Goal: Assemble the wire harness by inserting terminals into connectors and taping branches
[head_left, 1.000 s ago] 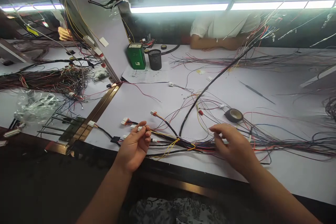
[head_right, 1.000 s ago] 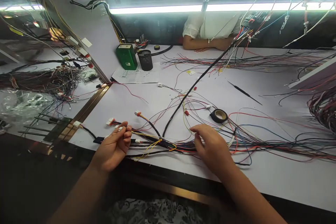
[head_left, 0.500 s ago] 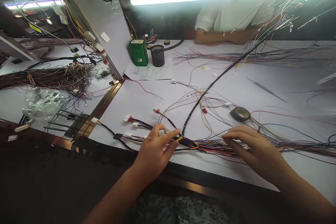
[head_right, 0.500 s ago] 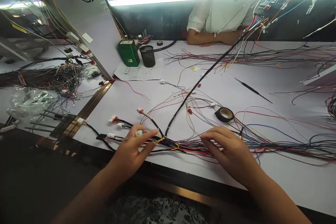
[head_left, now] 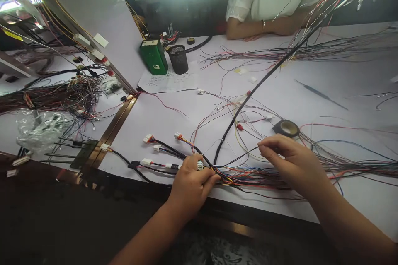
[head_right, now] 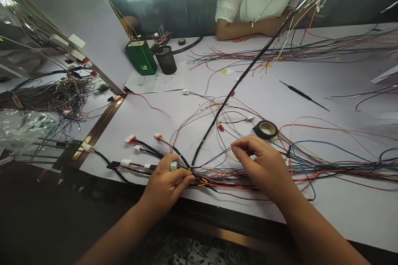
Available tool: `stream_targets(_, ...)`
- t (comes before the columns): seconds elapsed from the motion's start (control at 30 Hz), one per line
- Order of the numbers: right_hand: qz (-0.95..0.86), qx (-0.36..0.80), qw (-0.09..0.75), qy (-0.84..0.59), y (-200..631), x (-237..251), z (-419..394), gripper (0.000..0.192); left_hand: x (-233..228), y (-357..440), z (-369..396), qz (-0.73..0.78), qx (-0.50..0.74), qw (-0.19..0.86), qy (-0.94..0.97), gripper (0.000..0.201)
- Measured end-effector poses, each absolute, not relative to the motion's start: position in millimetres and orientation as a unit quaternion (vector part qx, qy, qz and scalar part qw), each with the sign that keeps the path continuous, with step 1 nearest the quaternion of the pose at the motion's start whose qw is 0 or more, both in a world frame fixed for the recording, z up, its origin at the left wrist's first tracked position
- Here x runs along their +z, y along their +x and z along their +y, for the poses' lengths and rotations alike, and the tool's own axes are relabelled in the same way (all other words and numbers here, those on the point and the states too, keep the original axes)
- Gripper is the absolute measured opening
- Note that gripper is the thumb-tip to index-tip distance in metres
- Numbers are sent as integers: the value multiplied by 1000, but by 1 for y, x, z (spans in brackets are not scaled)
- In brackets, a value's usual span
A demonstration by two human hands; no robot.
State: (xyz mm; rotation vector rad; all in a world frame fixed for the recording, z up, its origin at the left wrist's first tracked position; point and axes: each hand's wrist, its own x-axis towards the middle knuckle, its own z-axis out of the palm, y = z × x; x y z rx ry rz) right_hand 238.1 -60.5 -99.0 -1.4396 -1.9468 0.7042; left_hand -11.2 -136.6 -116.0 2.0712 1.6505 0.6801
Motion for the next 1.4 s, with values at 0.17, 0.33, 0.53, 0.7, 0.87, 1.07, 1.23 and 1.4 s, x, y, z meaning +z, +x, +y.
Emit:
stream_targets(0.17, -748, 325, 319, -483, 248, -99, -67, 12, -114, -10, -132, 604, 232, 213, 732, 18)
stream_targets(0.33, -809, 392, 180, -398, 263, -89, -77, 17, -113, -7, -127, 606, 216, 213, 735, 21)
stream_targets(0.53, -856, 326, 107, -387, 242, -80, -70, 18, -116, -3, -126, 619, 211, 198, 730, 20)
stream_targets(0.7, -916, 212, 49, -336, 197, -88, -61, 7, -109, -9, -121, 633, 199, 227, 713, 33)
stream_targets(0.87, -919, 220, -22, -326, 182, -91, -54, 22, -92, -5, -86, 643, 150, 230, 715, 41)
stream_targets(1.07, -913, 257, -50, -314, 190, -89, -58, 25, -80, 21, -51, 638, -123, 210, 731, 24)
stream_targets(1.23, -906, 244, -15, -345, 194, -91, -72, 16, -83, 21, -47, 632, -151, 226, 726, 15)
stream_targets(1.4, -918, 202, 5, -340, 196, -94, -78, 10, -90, 5, -62, 640, -5, 263, 722, 16)
